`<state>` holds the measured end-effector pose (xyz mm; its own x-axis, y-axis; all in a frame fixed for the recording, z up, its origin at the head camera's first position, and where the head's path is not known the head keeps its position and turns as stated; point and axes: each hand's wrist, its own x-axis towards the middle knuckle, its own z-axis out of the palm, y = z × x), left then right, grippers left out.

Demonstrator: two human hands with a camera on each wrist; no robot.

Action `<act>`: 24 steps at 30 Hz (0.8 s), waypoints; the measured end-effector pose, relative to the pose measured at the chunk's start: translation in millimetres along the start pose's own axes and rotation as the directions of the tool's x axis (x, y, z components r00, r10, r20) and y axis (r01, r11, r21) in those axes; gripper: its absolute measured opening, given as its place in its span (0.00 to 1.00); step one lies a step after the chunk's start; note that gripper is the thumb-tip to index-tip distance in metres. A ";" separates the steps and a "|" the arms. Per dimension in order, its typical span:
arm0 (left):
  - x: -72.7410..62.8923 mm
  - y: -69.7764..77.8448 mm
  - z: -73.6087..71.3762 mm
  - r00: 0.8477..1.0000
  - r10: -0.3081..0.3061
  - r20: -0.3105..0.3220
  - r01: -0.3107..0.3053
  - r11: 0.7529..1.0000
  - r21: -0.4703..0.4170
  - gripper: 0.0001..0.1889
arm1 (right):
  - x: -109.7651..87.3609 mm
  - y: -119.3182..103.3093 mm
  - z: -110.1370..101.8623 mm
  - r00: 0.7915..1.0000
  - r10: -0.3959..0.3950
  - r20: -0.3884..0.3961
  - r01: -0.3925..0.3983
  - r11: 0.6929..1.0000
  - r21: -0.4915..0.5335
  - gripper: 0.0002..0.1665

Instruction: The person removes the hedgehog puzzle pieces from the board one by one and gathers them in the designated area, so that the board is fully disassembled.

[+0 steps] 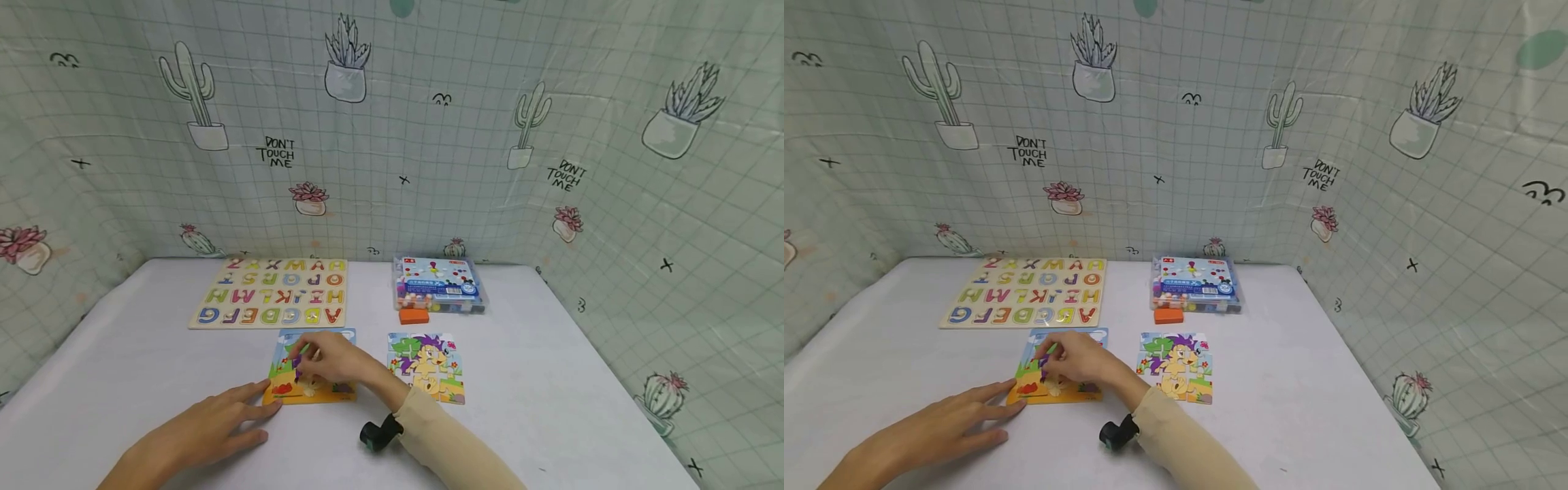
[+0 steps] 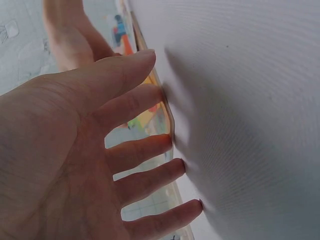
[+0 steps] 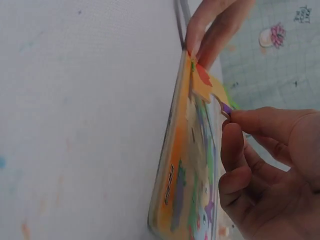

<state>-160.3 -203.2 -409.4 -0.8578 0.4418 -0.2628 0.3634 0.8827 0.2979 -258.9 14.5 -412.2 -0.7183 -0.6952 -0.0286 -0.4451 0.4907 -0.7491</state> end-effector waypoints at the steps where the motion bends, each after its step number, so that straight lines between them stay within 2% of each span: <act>1: -0.1 -0.3 0.6 1.000 0.001 -0.002 -0.001 1.000 0.004 0.27 | -2.1 1.2 -2.1 1.000 -0.005 -0.005 0.005 1.000 0.000 0.10; 7: -2.1 -0.7 1.2 1.000 -0.021 -0.005 0.021 1.000 0.012 0.26 | -24.1 19.6 -26.9 0.999 -0.023 -0.044 0.024 0.999 0.025 0.10; 14: -1.1 2.4 -1.9 1.000 -0.019 -0.024 0.020 0.999 0.031 0.26 | -65.0 46.4 -62.6 0.996 0.048 -0.072 -0.045 0.998 0.045 0.10; 24: 2.9 5.4 -0.1 0.999 -0.040 0.000 0.040 0.999 0.022 0.27 | -110.2 72.2 -78.4 0.989 0.146 -0.034 -0.144 0.988 0.062 0.08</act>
<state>-160.8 -197.2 -408.5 -0.8717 0.4057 -0.2749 0.3364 0.9032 0.2665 -253.8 167.7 -411.2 -0.7931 -0.5980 -0.1155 -0.3030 0.5518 -0.7770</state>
